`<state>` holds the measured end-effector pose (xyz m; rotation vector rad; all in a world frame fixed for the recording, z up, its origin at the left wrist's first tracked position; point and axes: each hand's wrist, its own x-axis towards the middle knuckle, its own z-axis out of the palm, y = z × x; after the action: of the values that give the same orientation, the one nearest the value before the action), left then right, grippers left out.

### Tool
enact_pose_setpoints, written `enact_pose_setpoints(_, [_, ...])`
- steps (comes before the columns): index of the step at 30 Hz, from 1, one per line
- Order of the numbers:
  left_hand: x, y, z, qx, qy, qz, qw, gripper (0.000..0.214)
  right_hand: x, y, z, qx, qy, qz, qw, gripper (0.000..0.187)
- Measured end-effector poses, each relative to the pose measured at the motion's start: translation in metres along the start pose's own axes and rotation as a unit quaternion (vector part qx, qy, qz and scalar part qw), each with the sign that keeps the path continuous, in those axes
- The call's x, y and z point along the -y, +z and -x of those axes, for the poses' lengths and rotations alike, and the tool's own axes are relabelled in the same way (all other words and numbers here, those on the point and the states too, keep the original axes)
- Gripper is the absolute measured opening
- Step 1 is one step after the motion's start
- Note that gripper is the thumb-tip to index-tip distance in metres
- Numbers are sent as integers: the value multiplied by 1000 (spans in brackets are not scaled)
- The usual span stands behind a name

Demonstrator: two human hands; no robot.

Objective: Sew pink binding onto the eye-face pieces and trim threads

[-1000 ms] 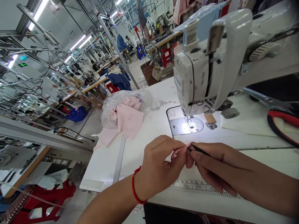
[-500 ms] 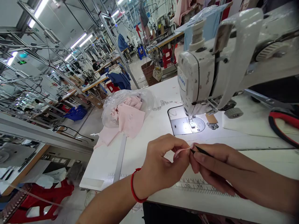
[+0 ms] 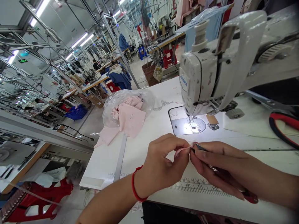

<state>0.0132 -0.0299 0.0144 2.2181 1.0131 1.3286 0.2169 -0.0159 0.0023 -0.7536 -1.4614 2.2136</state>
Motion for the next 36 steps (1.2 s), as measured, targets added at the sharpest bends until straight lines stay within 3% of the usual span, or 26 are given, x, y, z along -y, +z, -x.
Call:
enact_pose_setpoints(13, [0, 0, -1, 19, -19, 11, 1000, 11, 5, 0, 5, -29, 13, -20, 999, 52])
enact_pose_setpoints(18, [1, -1, -1, 18, -19, 16, 1000, 11, 4, 0, 4, -42, 21, 10, 999, 62])
enact_pose_setpoints(27, [2, -1, -1, 11, 9, -6, 1000, 11, -2, -3, 3, -38, 9, 40, 998, 61])
enact_pose_setpoints(36, [2, 1, 0, 0, 35, -34, 999, 11, 8, 1, 6, -54, 27, 52, 997, 59])
